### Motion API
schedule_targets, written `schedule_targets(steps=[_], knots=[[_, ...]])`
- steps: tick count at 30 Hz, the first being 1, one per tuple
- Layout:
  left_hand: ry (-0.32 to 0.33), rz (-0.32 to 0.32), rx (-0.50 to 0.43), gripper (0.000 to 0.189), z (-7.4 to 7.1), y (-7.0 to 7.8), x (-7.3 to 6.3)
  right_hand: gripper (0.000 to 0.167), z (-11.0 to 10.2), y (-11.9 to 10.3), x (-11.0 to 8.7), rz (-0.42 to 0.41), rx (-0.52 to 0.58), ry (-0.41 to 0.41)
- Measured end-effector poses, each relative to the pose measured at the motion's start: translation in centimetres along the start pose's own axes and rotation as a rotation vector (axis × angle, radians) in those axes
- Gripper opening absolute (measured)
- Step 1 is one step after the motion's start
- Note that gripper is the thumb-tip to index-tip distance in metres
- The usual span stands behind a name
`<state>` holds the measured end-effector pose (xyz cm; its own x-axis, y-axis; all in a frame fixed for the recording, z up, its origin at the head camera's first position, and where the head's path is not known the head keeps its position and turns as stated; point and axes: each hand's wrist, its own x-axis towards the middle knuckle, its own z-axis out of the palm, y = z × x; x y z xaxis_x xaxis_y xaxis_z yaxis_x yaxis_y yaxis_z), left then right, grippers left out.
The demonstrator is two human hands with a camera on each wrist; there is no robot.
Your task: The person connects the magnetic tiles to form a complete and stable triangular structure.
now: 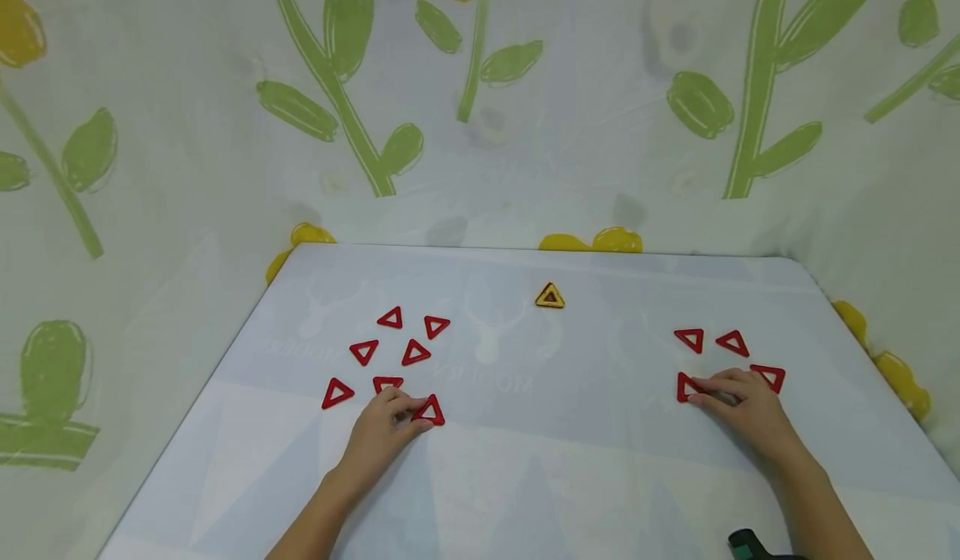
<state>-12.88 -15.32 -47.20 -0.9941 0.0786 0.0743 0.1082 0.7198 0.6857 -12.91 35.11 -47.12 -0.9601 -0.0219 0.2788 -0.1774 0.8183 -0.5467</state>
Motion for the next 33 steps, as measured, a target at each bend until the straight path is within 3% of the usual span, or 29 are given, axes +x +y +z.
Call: schedule_targets(steps=[8, 13, 17, 24, 33], knots=[[0.017, 0.064, 0.102, 0.033, 0.6, 0.8, 0.5, 0.026, -0.1, -0.9, 0.2, -0.008, -0.005, -0.019], [0.040, 0.111, 0.122, 0.034, 1.1, 1.0, 1.1, 0.026, 0.4, -1.2, 0.3, -0.048, 0.019, -0.013], [0.045, 0.146, 0.113, 0.033, 1.4, 1.1, 1.5, 0.027, 0.8, -1.5, 0.4, -0.032, 0.027, -0.036], [0.032, 0.185, 0.103, 0.032, 2.0, 1.4, 2.0, 0.031, 1.5, -2.2, 0.6, 0.006, 0.027, -0.107], [-0.040, 0.179, 0.103, 0.032, 2.4, 2.0, 2.9, 0.023, 2.8, -2.7, 0.8, -0.106, 0.075, -0.073]])
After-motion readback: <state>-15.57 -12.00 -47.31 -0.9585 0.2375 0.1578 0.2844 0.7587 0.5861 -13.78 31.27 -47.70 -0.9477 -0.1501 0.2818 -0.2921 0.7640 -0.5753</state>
